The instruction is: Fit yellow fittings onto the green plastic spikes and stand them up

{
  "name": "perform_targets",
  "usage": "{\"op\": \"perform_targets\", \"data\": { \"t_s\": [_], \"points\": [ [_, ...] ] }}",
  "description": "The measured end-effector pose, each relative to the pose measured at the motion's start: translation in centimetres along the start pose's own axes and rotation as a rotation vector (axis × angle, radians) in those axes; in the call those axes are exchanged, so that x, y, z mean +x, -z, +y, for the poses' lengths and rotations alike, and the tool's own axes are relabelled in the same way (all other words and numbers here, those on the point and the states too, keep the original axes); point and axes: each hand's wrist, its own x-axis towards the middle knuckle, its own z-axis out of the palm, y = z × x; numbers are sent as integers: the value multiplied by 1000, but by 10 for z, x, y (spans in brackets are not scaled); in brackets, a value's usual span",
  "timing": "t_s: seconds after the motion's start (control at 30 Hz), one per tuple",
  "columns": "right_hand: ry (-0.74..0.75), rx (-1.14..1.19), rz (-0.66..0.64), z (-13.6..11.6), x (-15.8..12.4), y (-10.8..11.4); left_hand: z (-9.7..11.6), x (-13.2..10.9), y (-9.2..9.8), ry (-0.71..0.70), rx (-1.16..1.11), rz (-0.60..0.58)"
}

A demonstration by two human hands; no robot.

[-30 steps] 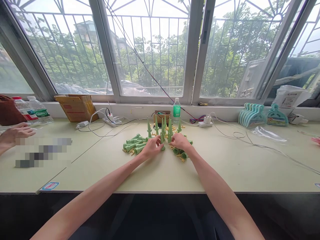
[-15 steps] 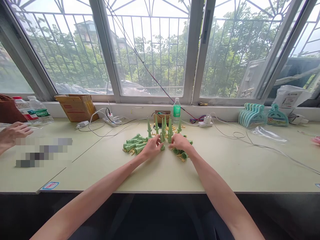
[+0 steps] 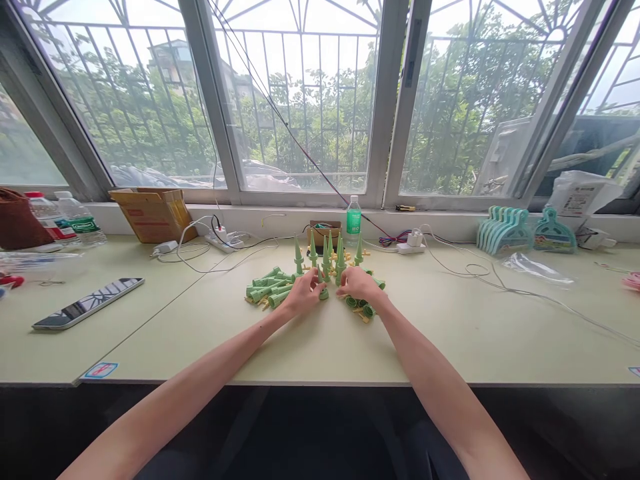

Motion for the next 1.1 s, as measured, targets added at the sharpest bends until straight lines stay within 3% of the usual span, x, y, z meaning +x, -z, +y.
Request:
{"op": "perform_targets", "data": {
  "t_s": [0.4, 1.1],
  "points": [
    [178, 82, 115, -8, -3, 0, 3, 4, 2, 169, -206, 8],
    [23, -64, -45, -7, -4, 2, 1, 2, 0, -15, 72, 20]
  ]
}}
